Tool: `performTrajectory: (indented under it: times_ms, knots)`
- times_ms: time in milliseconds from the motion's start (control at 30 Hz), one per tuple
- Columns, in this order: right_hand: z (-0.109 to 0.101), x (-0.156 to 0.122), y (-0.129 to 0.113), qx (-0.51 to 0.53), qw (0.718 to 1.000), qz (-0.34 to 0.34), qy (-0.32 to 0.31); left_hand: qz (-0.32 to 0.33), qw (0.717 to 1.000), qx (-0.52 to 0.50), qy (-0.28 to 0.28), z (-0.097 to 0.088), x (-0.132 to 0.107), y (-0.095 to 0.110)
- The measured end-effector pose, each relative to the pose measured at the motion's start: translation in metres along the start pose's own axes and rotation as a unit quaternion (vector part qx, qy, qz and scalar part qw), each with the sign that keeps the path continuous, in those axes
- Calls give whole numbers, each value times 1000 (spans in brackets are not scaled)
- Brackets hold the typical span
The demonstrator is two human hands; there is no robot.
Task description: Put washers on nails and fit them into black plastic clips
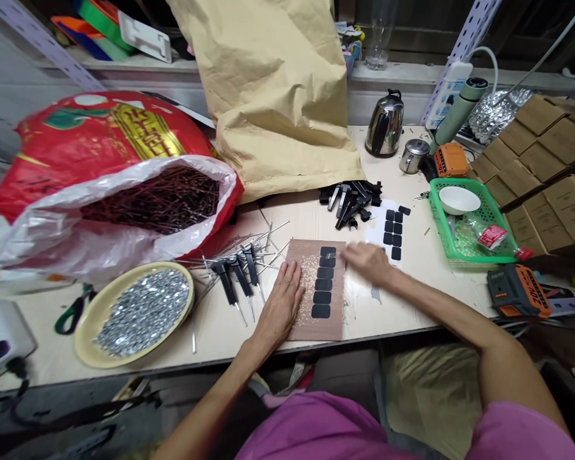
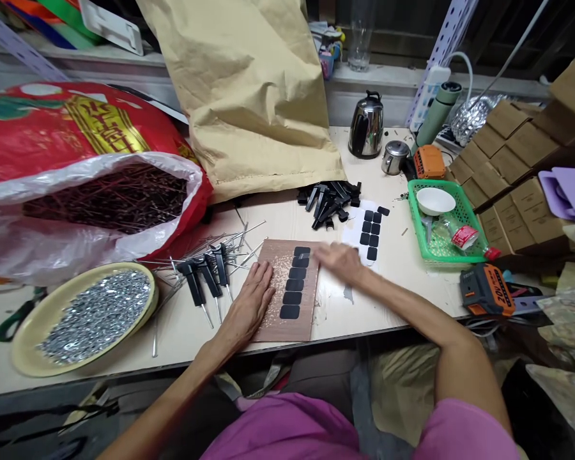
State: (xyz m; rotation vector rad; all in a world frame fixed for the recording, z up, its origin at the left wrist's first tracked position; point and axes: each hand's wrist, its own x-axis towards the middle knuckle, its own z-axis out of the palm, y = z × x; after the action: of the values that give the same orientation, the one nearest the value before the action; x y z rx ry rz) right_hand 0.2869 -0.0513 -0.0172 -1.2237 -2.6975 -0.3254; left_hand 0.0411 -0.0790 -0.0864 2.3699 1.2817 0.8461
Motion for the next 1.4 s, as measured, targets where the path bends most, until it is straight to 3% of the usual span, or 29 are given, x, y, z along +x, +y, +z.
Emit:
performTrajectory:
  times_ms: [100, 167, 267, 433, 533, 600, 633, 667, 700, 733, 767, 800, 833, 867, 900, 967, 1033, 1100, 1133, 1167, 1200, 1233, 1267, 1300, 1333, 1367, 1400]
  knots:
    - [-6, -21, -28, 38, 987, -153, 15, 5, 1000, 0, 0, -1, 0, 0]
    - [-8, -29, -32, 30, 995, -88, 26, 0, 1000, -3, -8, -2, 1, 0]
    - [-8, -27, -19, 30, 997, 70, 29, 2, 1000, -8, -14, -4, 1, 0]
    - [-17, -11, -6, 97, 988, 122, 19, -7, 1000, -18, -17, -2, 3, -1]
    - [-43, -9, -26, 187, 968, 167, 27, -21, 999, -34, -14, 0, 5, 2]
    - [-64, -14, -57, 327, 922, 206, 1, -32, 998, -46, 0, -3, 5, 7]
    - [-73, -19, -76, 424, 875, 230, -35, -40, 998, -51, 15, -7, 4, 9]
    - [-79, -24, -97, 531, 801, 259, -95, -51, 997, -52, 37, -13, 2, 10]
    - [-80, -30, -118, 638, 687, 289, -193, -69, 994, -47, 67, -21, -1, 11]
    - [-77, -35, -138, 709, 555, 336, -275, -94, 990, -37, 104, -29, -5, 11]
    - [-69, -39, -156, 745, 431, 394, -323, -123, 982, -23, 139, -39, -10, 9]
    - [-56, -41, -170, 755, 325, 447, -353, -155, 974, -8, 168, -49, -15, 7]
    - [-41, -39, -180, 754, 241, 492, -362, -186, 965, 7, 184, -58, -21, 3]
    - [-24, -35, -187, 751, 182, 531, -348, -215, 958, 22, 187, -66, -27, -2]
    - [-7, -29, -190, 748, 147, 565, -317, -243, 953, 35, 176, -73, -31, -6]
    - [20, -13, -190, 754, 122, 592, -257, -298, 945, 61, 121, -81, -36, -13]
    - [32, -1, -189, 765, 130, 591, -221, -348, 933, 80, 52, -83, -35, -16]
    - [24, 1, -192, 777, 161, 565, -227, -387, 918, 88, 5, -85, -31, -13]
    - [14, 0, -196, 786, 195, 533, -244, -399, 913, 90, 0, -87, -29, -10]
    - [2, -2, -200, 795, 249, 481, -272, -404, 910, 93, 8, -91, -27, -8]
    - [-10, -2, -202, 798, 328, 409, -297, -402, 910, 98, 28, -97, -27, -6]
    - [-23, 0, -203, 785, 434, 318, -307, -395, 911, 106, 52, -104, -28, -6]
    - [-32, 6, -200, 745, 559, 220, -290, -385, 912, 116, 78, -112, -30, -8]
    - [-38, 16, -194, 674, 686, 130, -242, -376, 912, 129, 100, -121, -33, -12]
    - [-40, 30, -186, 577, 796, 52, -176, -370, 910, 143, 118, -129, -37, -18]
    - [-38, 48, -176, 469, 876, -19, -115, -369, 907, 158, 130, -137, -40, -27]
    - [-31, 68, -165, 362, 926, -76, -81, -372, 901, 174, 138, -142, -44, -37]
